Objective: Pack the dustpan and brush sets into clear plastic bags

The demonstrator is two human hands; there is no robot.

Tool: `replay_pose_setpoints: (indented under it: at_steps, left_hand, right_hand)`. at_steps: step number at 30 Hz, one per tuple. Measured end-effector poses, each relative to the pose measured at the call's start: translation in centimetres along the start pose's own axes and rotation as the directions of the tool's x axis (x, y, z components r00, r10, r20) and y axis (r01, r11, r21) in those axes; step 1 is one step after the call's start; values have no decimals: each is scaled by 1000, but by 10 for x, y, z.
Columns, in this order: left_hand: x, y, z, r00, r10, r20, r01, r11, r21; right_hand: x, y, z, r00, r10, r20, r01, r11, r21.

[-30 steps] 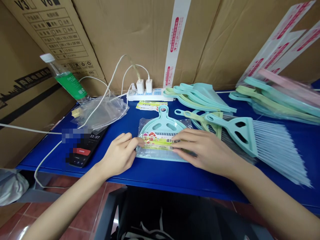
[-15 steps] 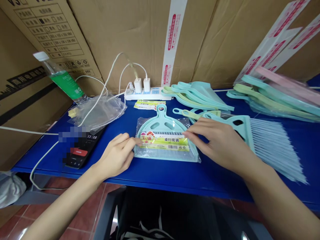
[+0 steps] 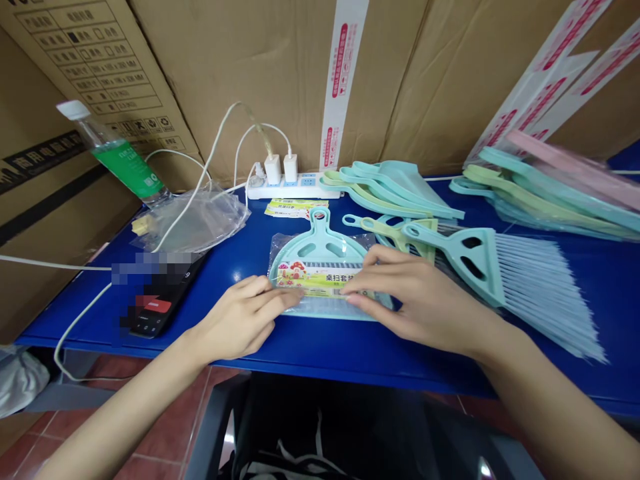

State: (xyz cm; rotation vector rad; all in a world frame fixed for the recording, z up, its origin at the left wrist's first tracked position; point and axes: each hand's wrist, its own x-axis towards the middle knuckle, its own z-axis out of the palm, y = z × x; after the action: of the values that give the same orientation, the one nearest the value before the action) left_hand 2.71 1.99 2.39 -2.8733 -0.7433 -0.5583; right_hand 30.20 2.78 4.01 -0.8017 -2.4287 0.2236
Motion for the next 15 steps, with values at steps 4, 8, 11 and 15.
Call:
replay_pose_setpoints:
  at_steps: [4,8,11,15]
  left_hand:
    - [3,1,1,997,-14,79,13,1000,19]
    - [6,2,1,991,-1,137,-5,999,37]
    - [8,2,1,988,23,152,-31,998,49]
    - [12,2,0,981,56,187,-69,995,66]
  right_hand:
    - [1,-2,9,997,-52,65,52,999,3]
    - [2,-2,14,994,-52,93,56,998,-37]
    - [2,-2,16,995,-46,90,50,998,-41]
    - [1,0,18,994,-37,101,42,998,-44]
